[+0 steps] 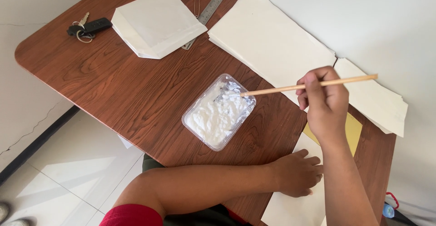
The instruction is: Manually folding and gluing paper to construct a paper bag.
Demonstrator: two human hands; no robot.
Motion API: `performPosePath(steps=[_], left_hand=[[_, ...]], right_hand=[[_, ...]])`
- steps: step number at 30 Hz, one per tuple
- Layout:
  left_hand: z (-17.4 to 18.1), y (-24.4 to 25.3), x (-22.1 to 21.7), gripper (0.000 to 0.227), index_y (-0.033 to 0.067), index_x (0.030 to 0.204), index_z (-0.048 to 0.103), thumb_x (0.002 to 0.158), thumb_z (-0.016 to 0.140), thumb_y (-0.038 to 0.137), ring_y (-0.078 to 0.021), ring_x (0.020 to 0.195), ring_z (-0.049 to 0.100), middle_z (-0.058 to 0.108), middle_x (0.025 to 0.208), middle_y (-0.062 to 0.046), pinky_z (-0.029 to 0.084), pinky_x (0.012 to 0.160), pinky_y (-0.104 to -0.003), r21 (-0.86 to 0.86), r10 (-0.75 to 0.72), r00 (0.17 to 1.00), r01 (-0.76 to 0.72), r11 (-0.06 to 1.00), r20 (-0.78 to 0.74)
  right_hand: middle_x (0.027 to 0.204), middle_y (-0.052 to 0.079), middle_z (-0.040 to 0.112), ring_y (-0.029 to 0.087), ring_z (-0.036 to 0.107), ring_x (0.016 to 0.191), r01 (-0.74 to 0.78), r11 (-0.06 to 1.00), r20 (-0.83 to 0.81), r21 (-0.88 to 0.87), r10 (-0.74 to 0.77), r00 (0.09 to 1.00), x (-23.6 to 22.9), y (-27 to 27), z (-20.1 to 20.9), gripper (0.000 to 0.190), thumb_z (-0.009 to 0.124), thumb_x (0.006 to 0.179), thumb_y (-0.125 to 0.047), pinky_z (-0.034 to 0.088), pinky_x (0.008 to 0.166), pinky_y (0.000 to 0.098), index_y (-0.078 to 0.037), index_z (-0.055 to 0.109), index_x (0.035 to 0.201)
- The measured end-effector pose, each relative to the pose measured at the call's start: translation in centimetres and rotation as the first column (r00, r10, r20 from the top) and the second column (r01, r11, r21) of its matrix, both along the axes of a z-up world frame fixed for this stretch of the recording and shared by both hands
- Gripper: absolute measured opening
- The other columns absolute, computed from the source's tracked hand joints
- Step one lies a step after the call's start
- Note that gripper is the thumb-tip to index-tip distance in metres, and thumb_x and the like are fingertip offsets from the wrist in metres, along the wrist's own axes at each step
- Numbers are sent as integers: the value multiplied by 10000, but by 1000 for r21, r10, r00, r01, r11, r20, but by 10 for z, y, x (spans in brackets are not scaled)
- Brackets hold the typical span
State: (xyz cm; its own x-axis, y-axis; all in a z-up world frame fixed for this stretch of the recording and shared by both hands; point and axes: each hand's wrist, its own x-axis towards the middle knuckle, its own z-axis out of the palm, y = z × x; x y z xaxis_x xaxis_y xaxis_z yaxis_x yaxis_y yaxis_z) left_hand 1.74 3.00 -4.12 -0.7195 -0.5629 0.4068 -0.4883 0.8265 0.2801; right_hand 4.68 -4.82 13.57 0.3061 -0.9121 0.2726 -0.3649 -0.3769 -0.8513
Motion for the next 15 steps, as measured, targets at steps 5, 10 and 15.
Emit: performPosePath(steps=[5, 10, 15], left_hand=[[0, -3, -2, 419, 153, 1062, 770, 892, 614, 501, -175, 1164, 549, 641, 1217, 59, 430, 950, -406, 42, -27, 999, 25, 999, 43], [7, -1, 4, 384, 137, 977, 754, 872, 647, 490, -182, 1103, 568, 637, 1104, 55, 435, 919, -411, 22, -1, 1000, 1, 1000, 11], [26, -3, 19, 504, 173, 1144, 716, 830, 664, 565, -332, 1509, 350, 471, 1532, -138, 247, 1253, -680, 82, -4, 997, -2, 997, 77]], right_hand=[[832, 123, 623, 141, 512, 563, -85, 991, -116, -107, 73, 991, -16, 13, 2, 260, 480, 1116, -222, 422, 583, 262, -7, 527, 977], [834, 142, 617, 170, 525, 567, -57, 975, -104, -214, 35, 994, -31, 23, 3, 264, 484, 1129, -186, 418, 581, 259, 22, 564, 987], [692, 186, 599, 208, 569, 477, 47, 981, 19, -187, -44, 999, -22, 29, 3, 430, 488, 1132, -299, 467, 539, 272, 65, 650, 971]])
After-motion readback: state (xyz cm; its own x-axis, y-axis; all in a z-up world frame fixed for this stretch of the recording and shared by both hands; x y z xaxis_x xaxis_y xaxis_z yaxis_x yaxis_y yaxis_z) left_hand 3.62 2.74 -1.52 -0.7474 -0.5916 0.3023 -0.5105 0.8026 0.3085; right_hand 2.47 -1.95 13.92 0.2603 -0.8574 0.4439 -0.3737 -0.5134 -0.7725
